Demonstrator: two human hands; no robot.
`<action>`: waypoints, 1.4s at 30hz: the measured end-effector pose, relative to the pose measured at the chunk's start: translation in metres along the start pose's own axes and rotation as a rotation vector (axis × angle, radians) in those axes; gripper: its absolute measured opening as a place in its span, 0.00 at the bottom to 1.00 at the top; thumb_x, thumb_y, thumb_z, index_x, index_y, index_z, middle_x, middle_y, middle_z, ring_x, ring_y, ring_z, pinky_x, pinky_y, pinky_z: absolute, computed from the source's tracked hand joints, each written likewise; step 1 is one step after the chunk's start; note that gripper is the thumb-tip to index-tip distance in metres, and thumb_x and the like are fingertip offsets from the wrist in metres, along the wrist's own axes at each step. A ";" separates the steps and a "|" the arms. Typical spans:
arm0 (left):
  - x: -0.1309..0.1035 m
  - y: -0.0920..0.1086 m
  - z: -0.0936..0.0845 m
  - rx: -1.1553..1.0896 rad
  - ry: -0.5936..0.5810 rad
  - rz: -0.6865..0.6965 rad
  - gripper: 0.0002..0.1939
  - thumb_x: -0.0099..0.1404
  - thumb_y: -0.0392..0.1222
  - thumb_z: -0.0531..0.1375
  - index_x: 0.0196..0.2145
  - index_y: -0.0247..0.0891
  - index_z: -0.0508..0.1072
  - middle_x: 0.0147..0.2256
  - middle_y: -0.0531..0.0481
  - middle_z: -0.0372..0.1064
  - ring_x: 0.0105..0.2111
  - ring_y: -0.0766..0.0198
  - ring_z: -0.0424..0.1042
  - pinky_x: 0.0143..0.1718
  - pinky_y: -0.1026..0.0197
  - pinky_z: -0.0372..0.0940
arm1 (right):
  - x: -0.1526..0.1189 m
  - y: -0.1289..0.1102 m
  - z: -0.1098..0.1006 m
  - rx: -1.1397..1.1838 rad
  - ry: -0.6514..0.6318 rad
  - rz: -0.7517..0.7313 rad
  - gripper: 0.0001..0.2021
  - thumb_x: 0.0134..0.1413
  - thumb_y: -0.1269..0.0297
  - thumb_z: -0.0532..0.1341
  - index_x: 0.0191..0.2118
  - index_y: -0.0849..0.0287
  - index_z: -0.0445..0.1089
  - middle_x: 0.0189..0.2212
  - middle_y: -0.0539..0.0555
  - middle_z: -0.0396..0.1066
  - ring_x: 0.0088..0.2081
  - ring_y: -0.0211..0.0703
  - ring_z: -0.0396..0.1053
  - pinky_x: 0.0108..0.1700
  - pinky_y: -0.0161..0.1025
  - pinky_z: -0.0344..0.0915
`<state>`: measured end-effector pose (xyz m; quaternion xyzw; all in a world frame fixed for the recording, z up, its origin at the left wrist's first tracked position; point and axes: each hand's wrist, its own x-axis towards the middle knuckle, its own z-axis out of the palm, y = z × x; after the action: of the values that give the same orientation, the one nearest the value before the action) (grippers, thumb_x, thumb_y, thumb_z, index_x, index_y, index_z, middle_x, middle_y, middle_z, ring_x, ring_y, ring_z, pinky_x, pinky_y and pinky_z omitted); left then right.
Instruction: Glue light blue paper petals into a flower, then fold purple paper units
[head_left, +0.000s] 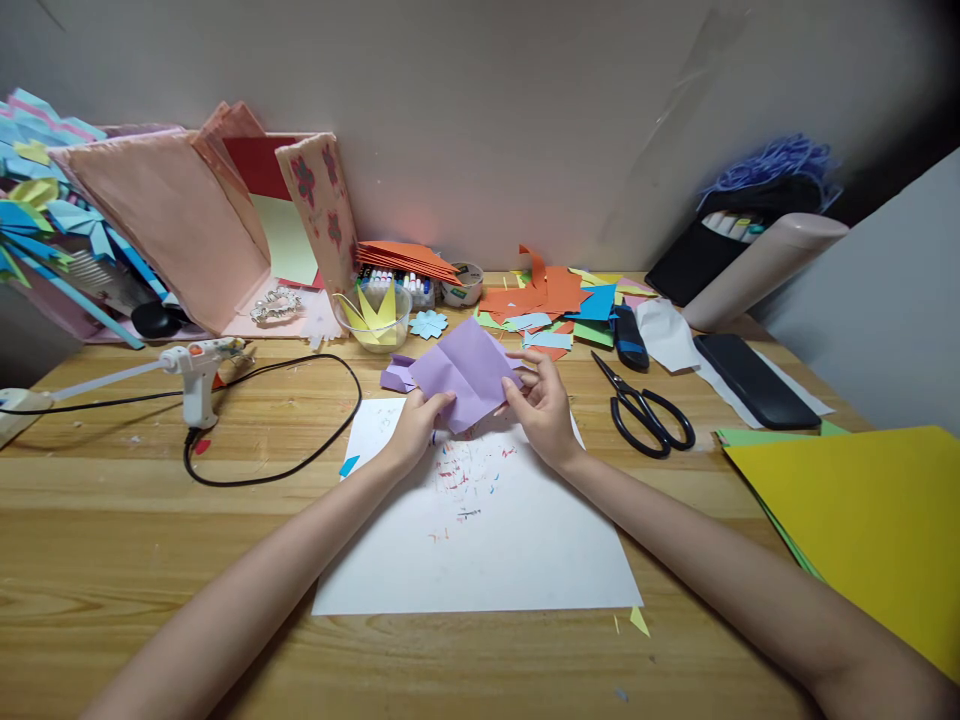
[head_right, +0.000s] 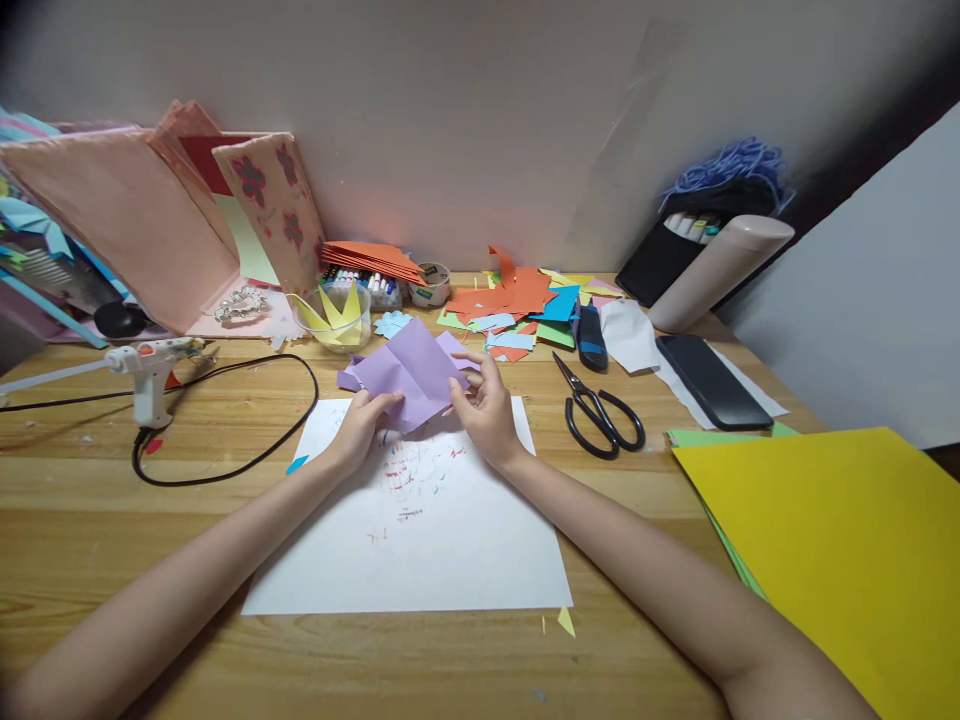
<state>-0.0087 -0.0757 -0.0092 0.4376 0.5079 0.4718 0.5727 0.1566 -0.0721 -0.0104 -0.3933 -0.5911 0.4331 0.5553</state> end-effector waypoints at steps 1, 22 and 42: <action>0.000 0.001 0.000 -0.042 -0.005 -0.008 0.10 0.52 0.44 0.59 0.30 0.35 0.66 0.26 0.53 0.65 0.26 0.67 0.65 0.28 0.65 0.63 | 0.001 0.000 0.000 0.003 0.014 -0.010 0.16 0.54 0.64 0.56 0.50 0.53 0.57 0.34 0.51 0.68 0.27 0.36 0.65 0.26 0.33 0.67; 0.008 0.015 -0.013 -0.043 -0.213 -0.063 0.25 0.48 0.42 0.66 0.44 0.34 0.70 0.46 0.39 0.69 0.43 0.52 0.68 0.41 0.56 0.64 | 0.016 0.010 -0.012 0.065 -0.379 0.066 0.17 0.44 0.74 0.55 0.41 0.55 0.71 0.42 0.53 0.64 0.43 0.41 0.65 0.44 0.39 0.65; 0.010 0.020 -0.021 0.057 -0.321 -0.121 0.24 0.46 0.42 0.66 0.43 0.33 0.71 0.44 0.39 0.70 0.40 0.53 0.70 0.40 0.54 0.64 | 0.025 0.010 -0.031 -0.195 -0.690 -0.069 0.16 0.45 0.70 0.63 0.43 0.52 0.72 0.38 0.54 0.62 0.44 0.44 0.62 0.47 0.45 0.61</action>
<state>-0.0307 -0.0622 0.0064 0.4919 0.4484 0.3462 0.6611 0.1853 -0.0425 -0.0118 -0.2548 -0.7951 0.4630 0.2974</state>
